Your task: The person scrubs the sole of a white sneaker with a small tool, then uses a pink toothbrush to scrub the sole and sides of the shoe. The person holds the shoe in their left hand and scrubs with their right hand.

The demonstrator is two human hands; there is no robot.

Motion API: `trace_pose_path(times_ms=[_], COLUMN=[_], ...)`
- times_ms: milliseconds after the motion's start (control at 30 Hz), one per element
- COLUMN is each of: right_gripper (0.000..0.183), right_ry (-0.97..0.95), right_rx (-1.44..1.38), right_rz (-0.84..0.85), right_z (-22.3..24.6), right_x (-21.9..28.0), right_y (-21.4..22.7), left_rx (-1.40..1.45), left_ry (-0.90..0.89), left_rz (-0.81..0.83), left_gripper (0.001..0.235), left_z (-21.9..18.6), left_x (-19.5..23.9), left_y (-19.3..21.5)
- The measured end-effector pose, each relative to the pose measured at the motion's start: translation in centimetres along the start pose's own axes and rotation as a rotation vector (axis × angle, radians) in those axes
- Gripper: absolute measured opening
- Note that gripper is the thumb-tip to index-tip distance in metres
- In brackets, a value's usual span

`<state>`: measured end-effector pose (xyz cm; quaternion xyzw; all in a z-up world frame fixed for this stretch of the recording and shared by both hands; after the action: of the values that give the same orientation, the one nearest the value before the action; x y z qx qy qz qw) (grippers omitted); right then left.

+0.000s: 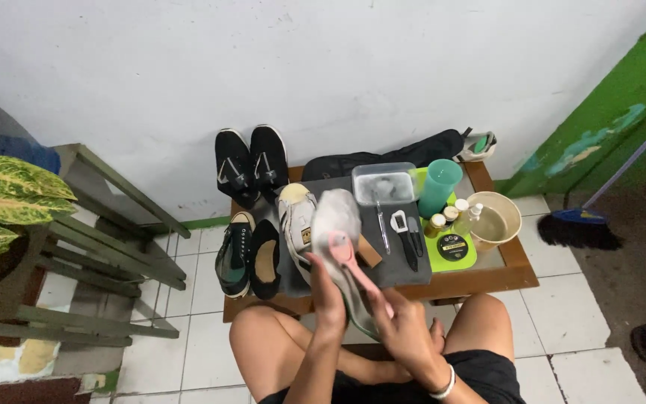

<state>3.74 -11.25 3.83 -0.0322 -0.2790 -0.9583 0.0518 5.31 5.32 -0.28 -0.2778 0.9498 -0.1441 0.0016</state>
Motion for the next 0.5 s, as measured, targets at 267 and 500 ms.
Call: trace_pose_path(times_ms=[267,500], right_gripper=[0.035,0.033], right_ry=[-0.01,-0.116], right_rx=[0.062,0.068], right_rz=[-0.054,-0.041], right_z=[-0.6,-0.3], right_x=[0.2,-0.9], right_y=[0.4,1.8], left_rx=[0.018,0.069], left_ry=[-0.005,-0.125], left_rz=[0.041,0.07], left_gripper=[0.093,0.089], left_z=[0.7,-0.7], left_x=[0.0,0.8], left_y=[-0.5,-2.1])
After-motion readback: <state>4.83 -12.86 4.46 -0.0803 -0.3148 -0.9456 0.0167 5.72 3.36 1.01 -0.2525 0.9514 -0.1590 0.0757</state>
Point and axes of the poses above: each hand's wrist, its own x-axis away from the middle knuckle, its own y-axis out of the back of the hand, z = x × y, the point moved 6 cm from there along -x, towards the middle knuckle, and after that the axes turned 9 degrees about -y, right-handed, at the moved point
